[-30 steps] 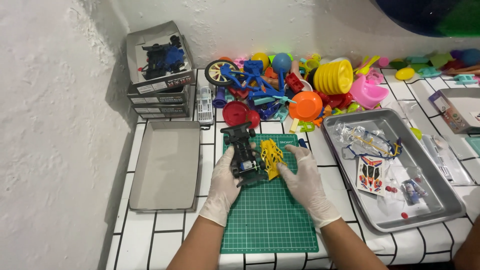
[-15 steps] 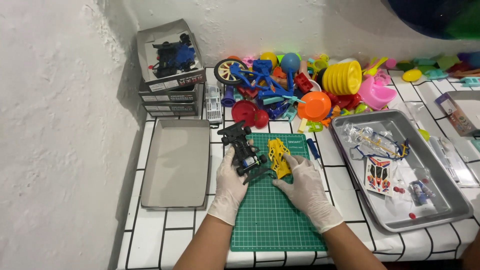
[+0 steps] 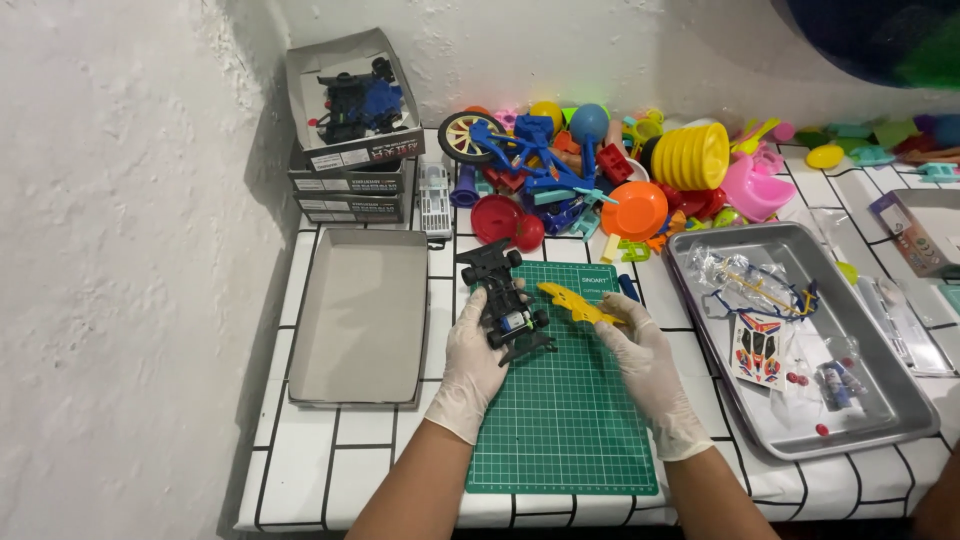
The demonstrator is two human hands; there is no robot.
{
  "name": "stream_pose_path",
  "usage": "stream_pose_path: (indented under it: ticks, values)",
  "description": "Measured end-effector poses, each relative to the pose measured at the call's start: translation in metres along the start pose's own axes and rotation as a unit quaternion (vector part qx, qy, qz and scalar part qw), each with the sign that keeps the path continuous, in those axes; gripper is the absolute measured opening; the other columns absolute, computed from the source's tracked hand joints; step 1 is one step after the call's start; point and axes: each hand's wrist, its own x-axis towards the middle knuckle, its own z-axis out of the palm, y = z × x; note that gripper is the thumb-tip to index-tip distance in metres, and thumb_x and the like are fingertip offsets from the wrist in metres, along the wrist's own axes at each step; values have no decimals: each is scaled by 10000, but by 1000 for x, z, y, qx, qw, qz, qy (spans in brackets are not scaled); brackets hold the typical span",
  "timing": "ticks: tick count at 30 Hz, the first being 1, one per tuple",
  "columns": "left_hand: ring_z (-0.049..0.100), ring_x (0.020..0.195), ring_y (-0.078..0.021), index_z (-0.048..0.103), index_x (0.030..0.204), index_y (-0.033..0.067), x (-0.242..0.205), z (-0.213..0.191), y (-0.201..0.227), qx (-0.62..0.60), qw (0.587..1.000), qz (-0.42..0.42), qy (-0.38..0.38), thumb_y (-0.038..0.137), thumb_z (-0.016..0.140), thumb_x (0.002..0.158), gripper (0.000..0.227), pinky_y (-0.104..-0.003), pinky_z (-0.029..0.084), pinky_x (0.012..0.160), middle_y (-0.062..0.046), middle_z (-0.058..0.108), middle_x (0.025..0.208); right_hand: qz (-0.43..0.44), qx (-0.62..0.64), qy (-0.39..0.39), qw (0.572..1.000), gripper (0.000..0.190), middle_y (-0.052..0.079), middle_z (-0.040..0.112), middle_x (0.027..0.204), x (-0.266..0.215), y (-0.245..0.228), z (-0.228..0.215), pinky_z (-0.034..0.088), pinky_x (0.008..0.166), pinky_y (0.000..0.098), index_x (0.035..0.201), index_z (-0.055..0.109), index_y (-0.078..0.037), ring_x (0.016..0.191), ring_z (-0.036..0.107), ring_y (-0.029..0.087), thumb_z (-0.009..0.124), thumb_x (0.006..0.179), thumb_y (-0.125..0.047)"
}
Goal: The person assembles a yellow toy car by attaching red wheels to the chassis. They use a blue screwdriver to tighten the screws on the wheels. Finally, the person places the completed toy car into a gray box.
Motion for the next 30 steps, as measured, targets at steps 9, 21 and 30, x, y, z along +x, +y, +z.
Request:
stream_pose_path:
  ticks: [9, 21, 30]
  values:
    - [728, 1064, -322, 695, 1281, 98, 2, 1, -4, -21, 1000, 8, 9, 278, 558, 1012, 352, -425, 605, 896, -191, 736, 1235, -116, 82, 53, 988, 448, 214, 574, 1409, 11, 51, 2, 420, 1161, 382, 1414, 549, 24, 1327, 546, 276, 628, 984, -69]
    - [684, 1104, -382, 674, 1308, 100, 1, 11, -14, 70, 994, -19, 85, 383, 559, 929, 487, -517, 577, 874, -211, 728, 1210, -449, -120, -12, 885, 515, 219, 484, 1532, -4, 51, 19, 449, 1224, 498, 1472, 475, -59, 1463, 480, 376, 637, 999, -185]
    - [637, 1259, -329, 596, 1395, 79, -6, 10, -25, 73, 997, 25, -20, 302, 487, 973, 489, -447, 549, 974, -212, 666, 1365, -457, -147, -21, 877, 546, 217, 501, 1514, -8, 57, 22, 475, 1190, 481, 1449, 508, -69, 1432, 514, 362, 699, 966, -237]
